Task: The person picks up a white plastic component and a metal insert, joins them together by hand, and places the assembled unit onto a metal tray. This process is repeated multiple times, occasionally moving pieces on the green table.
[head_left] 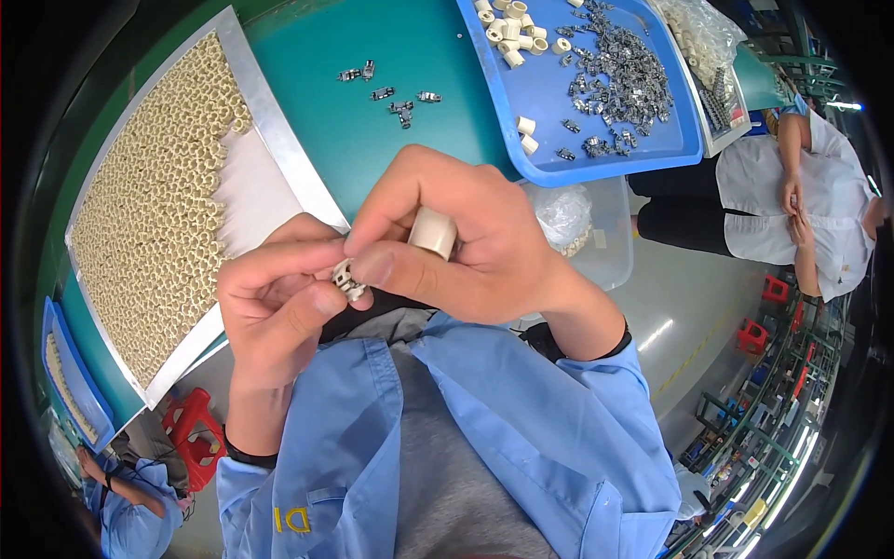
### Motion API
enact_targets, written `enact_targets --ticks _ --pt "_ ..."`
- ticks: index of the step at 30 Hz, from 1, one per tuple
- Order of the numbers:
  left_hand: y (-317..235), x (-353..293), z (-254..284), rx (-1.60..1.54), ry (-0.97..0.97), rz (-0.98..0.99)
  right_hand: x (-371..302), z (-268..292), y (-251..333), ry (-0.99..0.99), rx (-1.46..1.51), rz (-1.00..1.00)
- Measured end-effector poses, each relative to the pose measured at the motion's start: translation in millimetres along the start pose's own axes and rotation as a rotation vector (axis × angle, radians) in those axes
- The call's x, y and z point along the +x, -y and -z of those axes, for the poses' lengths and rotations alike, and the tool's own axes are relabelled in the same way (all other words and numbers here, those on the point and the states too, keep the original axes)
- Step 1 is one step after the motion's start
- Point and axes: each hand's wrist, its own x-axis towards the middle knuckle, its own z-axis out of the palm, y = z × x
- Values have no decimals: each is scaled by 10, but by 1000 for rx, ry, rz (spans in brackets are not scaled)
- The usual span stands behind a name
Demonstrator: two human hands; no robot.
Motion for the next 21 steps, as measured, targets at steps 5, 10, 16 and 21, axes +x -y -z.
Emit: enact_targets --ticks 5,10,16,21 --pt "-23 -5 -25 8 43 -33 18 84 -81 50 -291 324" --pt "6 -33 70 126 97 -84 91 115 -84 148 -408 539" --pt "18 -39 66 137 120 -80 95 38 -161 97 -443 719" --pt "7 -124 58 71 67 -2 108 -42 -184 46 -423 787"
